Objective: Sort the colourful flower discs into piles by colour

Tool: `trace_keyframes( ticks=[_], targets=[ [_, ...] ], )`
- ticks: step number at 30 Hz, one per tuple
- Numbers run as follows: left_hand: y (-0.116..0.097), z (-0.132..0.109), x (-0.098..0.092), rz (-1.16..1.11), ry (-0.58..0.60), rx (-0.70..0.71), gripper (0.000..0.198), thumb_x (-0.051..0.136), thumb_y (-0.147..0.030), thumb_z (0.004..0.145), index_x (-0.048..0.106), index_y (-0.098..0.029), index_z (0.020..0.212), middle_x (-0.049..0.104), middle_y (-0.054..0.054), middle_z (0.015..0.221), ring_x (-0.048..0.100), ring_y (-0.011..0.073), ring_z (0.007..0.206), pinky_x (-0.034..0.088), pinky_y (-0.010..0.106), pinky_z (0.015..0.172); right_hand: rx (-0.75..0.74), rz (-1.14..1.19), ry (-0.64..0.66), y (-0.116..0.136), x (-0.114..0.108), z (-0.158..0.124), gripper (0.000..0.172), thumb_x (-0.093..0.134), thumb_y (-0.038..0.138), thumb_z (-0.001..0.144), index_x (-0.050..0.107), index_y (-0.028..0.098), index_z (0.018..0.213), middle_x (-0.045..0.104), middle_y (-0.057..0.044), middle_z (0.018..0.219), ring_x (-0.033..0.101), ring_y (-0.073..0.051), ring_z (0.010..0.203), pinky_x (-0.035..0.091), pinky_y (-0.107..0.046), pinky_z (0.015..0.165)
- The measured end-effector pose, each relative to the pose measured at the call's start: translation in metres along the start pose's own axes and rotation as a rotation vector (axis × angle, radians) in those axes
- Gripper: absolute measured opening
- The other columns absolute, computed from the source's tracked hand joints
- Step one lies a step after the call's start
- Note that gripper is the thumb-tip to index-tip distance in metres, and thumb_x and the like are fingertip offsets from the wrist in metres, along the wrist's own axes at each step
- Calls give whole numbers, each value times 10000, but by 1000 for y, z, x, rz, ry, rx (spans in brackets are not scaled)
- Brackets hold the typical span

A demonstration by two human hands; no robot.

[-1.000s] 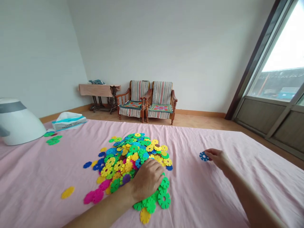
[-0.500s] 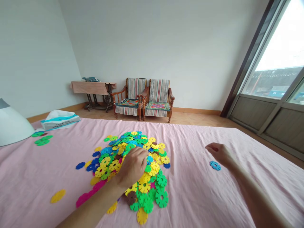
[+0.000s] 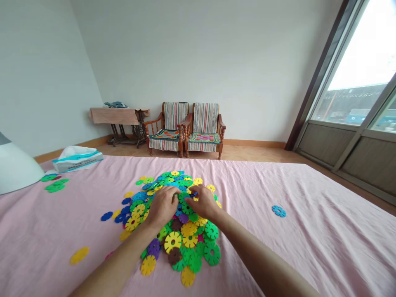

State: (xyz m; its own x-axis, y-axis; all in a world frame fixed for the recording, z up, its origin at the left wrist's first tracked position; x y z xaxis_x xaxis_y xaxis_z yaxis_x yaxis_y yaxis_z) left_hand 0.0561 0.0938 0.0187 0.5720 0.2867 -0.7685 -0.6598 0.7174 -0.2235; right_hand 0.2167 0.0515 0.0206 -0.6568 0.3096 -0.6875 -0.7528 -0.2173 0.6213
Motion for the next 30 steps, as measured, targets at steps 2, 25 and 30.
trace_keyframes(
  ticks=[2,25,30],
  targets=[
    [2,0,1,4,0,-8,269,460,-21,752,649,-185,851,691,41,869,602,222,890,482,374,825,8,-19,2,1,9,5,383,694,342,728,673,160,1064,674,-96,965,602,-240,962,431,-330,859],
    [-4,0,-1,-15,42,-53,61,599,-175,796,639,-200,837,683,34,863,584,231,892,458,356,797,303,387,-31,-57,-12,0,136,590,289,694,626,174,630,552,19,535,569,-142,591,371,-219,505],
    [-2,-1,1,-35,38,-44,96,585,-171,794,645,-206,861,686,35,883,597,227,894,459,363,822,363,426,-63,-70,-23,-3,204,572,356,710,624,159,705,541,26,538,484,-99,494,342,-207,453]
  ],
)
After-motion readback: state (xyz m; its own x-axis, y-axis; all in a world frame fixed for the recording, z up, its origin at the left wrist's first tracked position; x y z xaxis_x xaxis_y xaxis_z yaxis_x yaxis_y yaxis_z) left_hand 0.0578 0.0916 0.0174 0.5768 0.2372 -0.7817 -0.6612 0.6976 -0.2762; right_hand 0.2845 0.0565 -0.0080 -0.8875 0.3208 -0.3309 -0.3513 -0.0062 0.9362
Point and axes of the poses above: each hand's wrist, its own z-axis towards the middle knuckle, its own x-axis out of the palm, y = z × x, the point moved 1 cm from there along z, towards the middle knuckle
